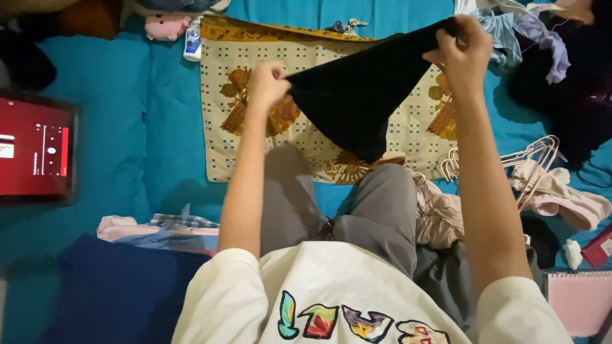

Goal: Fold a black t-shirt on a flat surface.

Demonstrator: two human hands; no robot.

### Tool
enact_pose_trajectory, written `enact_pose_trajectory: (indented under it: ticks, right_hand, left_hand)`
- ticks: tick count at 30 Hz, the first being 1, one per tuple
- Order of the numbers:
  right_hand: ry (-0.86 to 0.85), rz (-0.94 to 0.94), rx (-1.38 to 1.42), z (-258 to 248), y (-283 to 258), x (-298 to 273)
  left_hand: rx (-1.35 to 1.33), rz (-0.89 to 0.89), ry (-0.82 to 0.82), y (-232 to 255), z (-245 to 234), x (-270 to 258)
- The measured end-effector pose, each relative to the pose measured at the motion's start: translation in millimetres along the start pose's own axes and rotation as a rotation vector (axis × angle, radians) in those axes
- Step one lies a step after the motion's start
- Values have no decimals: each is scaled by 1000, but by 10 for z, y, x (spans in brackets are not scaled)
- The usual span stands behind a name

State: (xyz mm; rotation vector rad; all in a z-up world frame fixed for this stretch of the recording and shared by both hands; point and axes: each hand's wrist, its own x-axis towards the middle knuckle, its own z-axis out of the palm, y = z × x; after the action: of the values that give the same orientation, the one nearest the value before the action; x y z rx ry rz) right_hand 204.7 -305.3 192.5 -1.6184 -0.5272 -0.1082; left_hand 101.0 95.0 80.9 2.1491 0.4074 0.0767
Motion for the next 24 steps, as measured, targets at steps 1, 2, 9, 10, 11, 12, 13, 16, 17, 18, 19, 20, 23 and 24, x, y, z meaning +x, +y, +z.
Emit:
enact_pose_trajectory:
  ticks: [1, 2, 9, 10, 11, 12, 13, 16, 17, 18, 19, 20, 23, 24]
  right_hand:
    - [9, 45, -20, -48, -34, 14]
    - [9, 43, -19, -55, -57, 37]
    - [7, -52, 63, -44, -562, 227]
    - [27, -64, -3, -63, -599, 224]
    - [27, -63, -5, -119, -595, 238]
    - [30, -91, -27, -160, -588, 251]
    - [33, -120, -50, -197, -580, 263]
    - [33, -110, 33, -612, -233, 287]
    - [33, -108, 33, -610, -325, 259]
    - [21, -116, -12, -609, -420, 241]
    - [9, -124, -58, -609, -518, 222]
    - [9, -124, -57, -610, -505, 229]
    - [9, -120, 4, -544, -607, 192]
    - [-3, -73, 44, -480, -726, 133]
  left_hand:
    - [20, 76, 9, 44, -170, 60]
    - [20, 77, 11, 105, -277, 110]
    - [206, -8, -554, 335, -552, 435]
    - [85, -144, -623, 442, -616, 401]
    - [84, -144, -625, 389, -657, 508]
    - [-175, -20, -512, 322, -710, 607]
    - [-430, 103, -393, 250, -763, 707]
    - [-579, 180, -325, 335, -783, 791]
    - [-579, 178, -326, 375, -770, 817]
    - [-541, 193, -284, 424, -764, 852]
    - [-503, 208, -242, 475, -758, 885]
    - [-502, 208, -241, 484, -742, 879]
    - [-423, 241, -152, 515, -713, 880]
    - [-384, 255, -107, 517, -710, 884]
